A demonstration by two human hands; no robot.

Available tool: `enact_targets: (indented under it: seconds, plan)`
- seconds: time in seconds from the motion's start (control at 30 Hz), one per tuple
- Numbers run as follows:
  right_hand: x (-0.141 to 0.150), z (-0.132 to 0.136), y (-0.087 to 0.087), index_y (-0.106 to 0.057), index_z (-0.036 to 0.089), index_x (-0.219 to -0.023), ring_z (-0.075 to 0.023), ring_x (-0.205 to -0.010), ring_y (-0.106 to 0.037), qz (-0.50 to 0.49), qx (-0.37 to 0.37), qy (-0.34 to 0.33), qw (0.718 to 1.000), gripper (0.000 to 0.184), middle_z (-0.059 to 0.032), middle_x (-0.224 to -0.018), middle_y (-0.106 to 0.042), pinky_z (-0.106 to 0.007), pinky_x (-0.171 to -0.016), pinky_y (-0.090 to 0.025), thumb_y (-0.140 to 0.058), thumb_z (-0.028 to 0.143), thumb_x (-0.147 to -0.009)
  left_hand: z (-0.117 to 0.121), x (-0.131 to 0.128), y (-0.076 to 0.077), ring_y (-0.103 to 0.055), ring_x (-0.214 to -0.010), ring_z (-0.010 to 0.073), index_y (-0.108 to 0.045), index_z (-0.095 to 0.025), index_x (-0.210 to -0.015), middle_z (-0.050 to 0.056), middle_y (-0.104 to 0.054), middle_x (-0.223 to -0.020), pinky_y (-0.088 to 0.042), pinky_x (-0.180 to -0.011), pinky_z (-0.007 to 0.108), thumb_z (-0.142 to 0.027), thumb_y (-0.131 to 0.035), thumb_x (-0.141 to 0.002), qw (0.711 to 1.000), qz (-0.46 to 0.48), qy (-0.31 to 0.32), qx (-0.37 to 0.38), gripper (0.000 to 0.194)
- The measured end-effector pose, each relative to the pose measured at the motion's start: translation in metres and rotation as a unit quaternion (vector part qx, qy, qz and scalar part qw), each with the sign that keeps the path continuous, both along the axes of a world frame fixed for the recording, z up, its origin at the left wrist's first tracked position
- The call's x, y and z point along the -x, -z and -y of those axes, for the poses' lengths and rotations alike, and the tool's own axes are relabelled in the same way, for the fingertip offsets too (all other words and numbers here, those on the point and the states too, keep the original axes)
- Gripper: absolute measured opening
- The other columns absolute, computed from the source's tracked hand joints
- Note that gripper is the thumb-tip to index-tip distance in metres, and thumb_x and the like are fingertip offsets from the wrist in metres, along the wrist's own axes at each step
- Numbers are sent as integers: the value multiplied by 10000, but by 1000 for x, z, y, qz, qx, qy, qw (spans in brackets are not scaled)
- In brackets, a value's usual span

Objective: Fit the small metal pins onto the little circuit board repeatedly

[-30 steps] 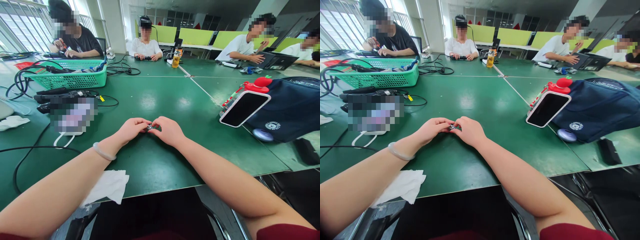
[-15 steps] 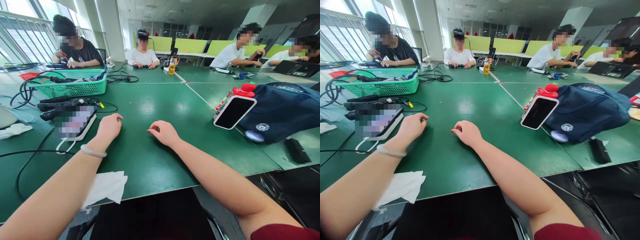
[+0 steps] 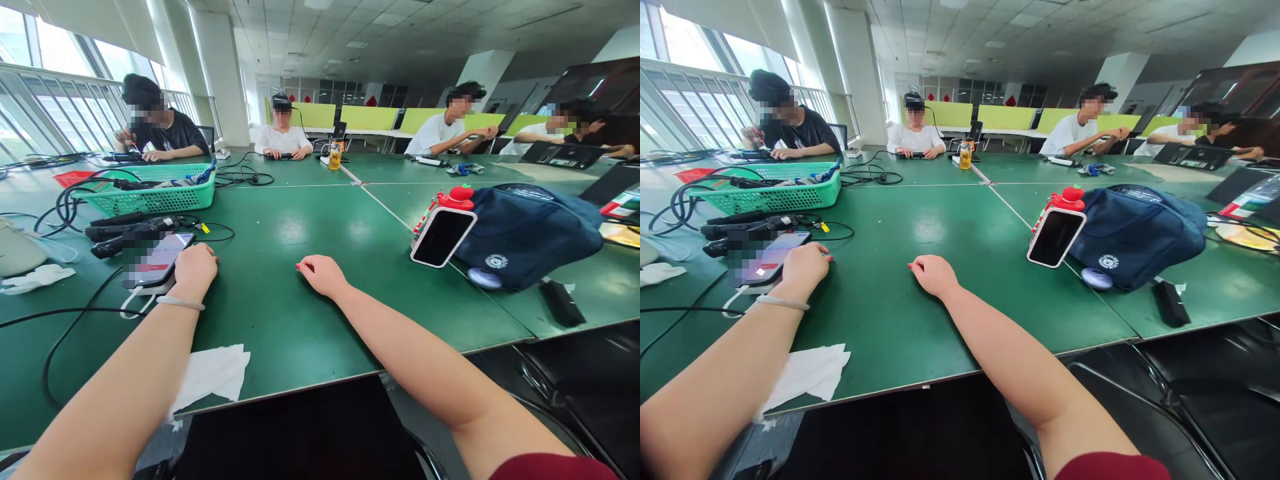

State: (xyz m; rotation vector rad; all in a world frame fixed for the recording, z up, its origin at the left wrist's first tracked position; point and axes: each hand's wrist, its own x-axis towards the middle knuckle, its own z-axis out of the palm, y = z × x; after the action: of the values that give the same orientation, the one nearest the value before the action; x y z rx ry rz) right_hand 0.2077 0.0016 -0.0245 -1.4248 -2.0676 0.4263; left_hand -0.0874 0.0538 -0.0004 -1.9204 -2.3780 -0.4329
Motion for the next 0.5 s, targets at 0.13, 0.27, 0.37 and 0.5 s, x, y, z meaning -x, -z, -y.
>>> enact_targets:
  seconds: [0.13, 0.27, 0.37, 0.5]
  plan:
    - [2, 3, -3, -640, 194, -746, -117, -663, -525, 34, -1, 0, 999, 301, -15, -752, -645, -232, -582, -327, -431, 336, -910, -1, -1, 0, -586, -997, 316, -677, -155, -944, 188, -670, -1014, -431, -847, 406, -274, -528, -791, 998, 47, 11, -44, 245]
    - [2, 4, -3, -634, 187, -729, -112, -649, -518, 44, -4, 1, 999, 323, -16, -741, -640, -230, -571, -315, -420, 336, -920, -3, -4, 2, -595, -928, 282, -673, -159, -954, 158, -675, -997, -435, -808, 377, -258, -511, -786, 990, 134, 39, -25, 254]
    - [2, 4, -3, -629, 187, -721, -110, -625, -504, 47, -1, 1, 999, 335, -11, -707, -629, -230, -565, -304, -414, 347, -922, -3, -11, 5, -603, -820, 247, -667, -155, -1011, 131, -683, -932, -442, -741, 353, -276, -495, -794, 984, 166, 69, -9, 302]
    - [2, 2, -4, -650, 184, -754, -112, -644, -511, 33, 3, -8, 999, 324, -14, -723, -634, -232, -584, -319, -446, 383, -907, 8, -39, 7, -599, -773, 178, -652, -187, -1060, 64, -681, -885, -452, -722, 292, -351, -519, -792, 957, 232, 172, 19, 341]
